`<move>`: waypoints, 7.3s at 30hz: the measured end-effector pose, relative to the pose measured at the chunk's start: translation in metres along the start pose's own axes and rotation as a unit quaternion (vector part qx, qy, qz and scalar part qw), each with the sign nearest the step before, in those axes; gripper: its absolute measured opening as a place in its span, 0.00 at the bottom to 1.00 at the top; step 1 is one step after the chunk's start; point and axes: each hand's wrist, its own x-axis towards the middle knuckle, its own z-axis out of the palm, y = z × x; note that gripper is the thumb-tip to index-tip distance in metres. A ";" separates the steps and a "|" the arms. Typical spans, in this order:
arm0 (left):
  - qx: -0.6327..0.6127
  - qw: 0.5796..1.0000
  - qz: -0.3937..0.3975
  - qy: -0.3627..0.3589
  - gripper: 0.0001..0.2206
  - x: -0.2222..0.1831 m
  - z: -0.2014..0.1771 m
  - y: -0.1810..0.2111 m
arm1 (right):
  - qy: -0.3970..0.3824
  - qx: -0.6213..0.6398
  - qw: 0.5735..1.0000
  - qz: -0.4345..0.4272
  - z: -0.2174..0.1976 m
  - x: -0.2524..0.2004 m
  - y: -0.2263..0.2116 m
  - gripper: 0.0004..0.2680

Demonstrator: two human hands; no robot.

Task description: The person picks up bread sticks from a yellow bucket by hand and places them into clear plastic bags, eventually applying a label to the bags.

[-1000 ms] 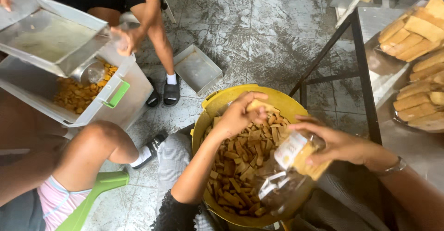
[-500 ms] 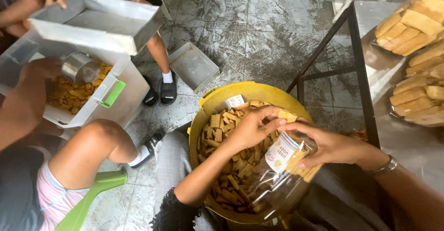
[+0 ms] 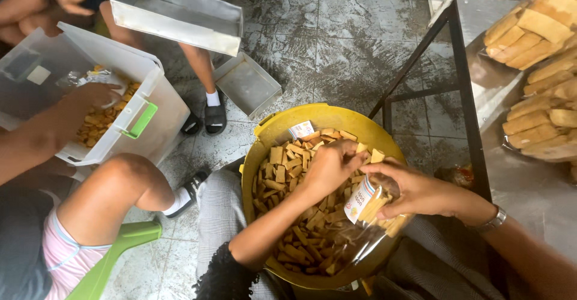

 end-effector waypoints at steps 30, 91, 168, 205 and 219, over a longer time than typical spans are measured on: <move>-0.256 0.938 0.009 0.235 0.08 -0.004 -0.138 -0.005 | 0.205 0.519 0.829 -0.036 -0.047 -0.002 -0.005 0.20; -0.319 0.936 0.129 0.073 0.01 -0.001 -0.090 -0.023 | 0.122 0.447 0.878 -0.120 -0.036 -0.007 -0.014 0.23; -0.410 0.903 -0.022 -0.125 0.13 -0.022 0.006 -0.009 | 0.101 0.490 0.866 0.006 -0.025 -0.006 -0.012 0.31; 0.020 0.985 -0.092 -0.146 0.09 -0.027 -0.076 0.049 | 0.051 0.344 0.936 -0.061 -0.026 -0.001 -0.001 0.34; 0.059 0.947 0.313 -0.030 0.08 -0.035 -0.059 0.056 | 0.011 0.408 0.894 -0.184 -0.018 -0.008 -0.011 0.29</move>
